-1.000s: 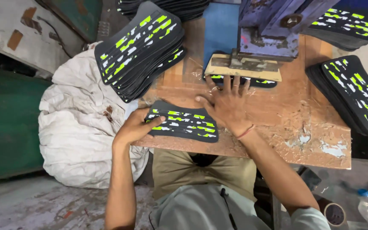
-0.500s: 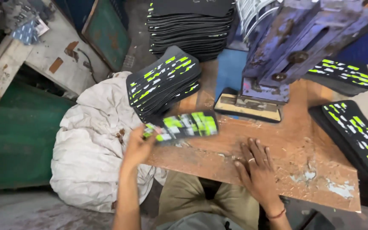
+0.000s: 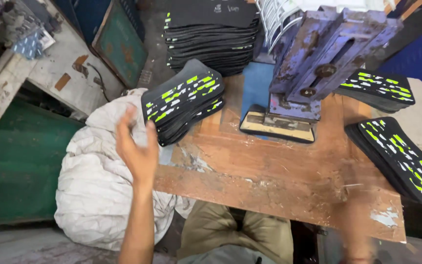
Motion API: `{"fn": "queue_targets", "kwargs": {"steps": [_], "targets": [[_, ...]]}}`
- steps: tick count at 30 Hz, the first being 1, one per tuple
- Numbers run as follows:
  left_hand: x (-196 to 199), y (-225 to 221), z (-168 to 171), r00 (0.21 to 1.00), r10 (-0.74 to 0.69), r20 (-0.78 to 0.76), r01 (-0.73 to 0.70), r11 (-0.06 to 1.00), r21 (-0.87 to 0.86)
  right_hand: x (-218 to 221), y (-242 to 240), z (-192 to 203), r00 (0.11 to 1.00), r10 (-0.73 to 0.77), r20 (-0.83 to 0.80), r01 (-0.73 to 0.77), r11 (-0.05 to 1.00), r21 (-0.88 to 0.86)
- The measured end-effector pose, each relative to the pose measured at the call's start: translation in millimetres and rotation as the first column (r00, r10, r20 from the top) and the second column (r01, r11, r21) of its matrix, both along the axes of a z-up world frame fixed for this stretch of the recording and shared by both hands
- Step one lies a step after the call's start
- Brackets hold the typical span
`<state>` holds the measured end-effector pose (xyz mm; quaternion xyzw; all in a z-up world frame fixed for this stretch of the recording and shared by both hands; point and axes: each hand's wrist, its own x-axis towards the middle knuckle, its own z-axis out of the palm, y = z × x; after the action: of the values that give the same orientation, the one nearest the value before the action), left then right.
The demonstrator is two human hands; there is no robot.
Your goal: Operating a manual printing press to apply patterns onto fabric pieces for footwear.
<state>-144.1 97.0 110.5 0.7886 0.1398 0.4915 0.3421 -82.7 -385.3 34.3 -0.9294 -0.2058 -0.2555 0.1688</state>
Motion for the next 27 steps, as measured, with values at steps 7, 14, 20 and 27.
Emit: {"fn": "queue_targets", "kwargs": {"steps": [7,14,20,27], "targets": [[3.1,-75.0,-45.3,0.895,-0.406,-0.183,0.408,0.912,-0.029,54.2,-21.6,63.3,0.980,-0.191,-0.061,0.177,0.966,-0.186],[8.3,-88.0,-83.8,0.820,-0.512,-0.257,0.453,0.854,-0.256,-31.0,61.9,23.5,0.974,0.029,-0.224,-0.034,0.999,-0.018],[2.6,-90.2,-81.3,0.812,-0.513,-0.278,0.453,0.854,-0.254,-39.4,90.7,10.4,0.956,0.166,-0.242,-0.149,0.985,0.088],[7.2,-84.5,-92.9,0.788,-0.505,-0.353,0.390,0.852,-0.350,-31.3,104.2,2.4,0.963,0.220,-0.157,-0.201,0.971,0.129]]}}
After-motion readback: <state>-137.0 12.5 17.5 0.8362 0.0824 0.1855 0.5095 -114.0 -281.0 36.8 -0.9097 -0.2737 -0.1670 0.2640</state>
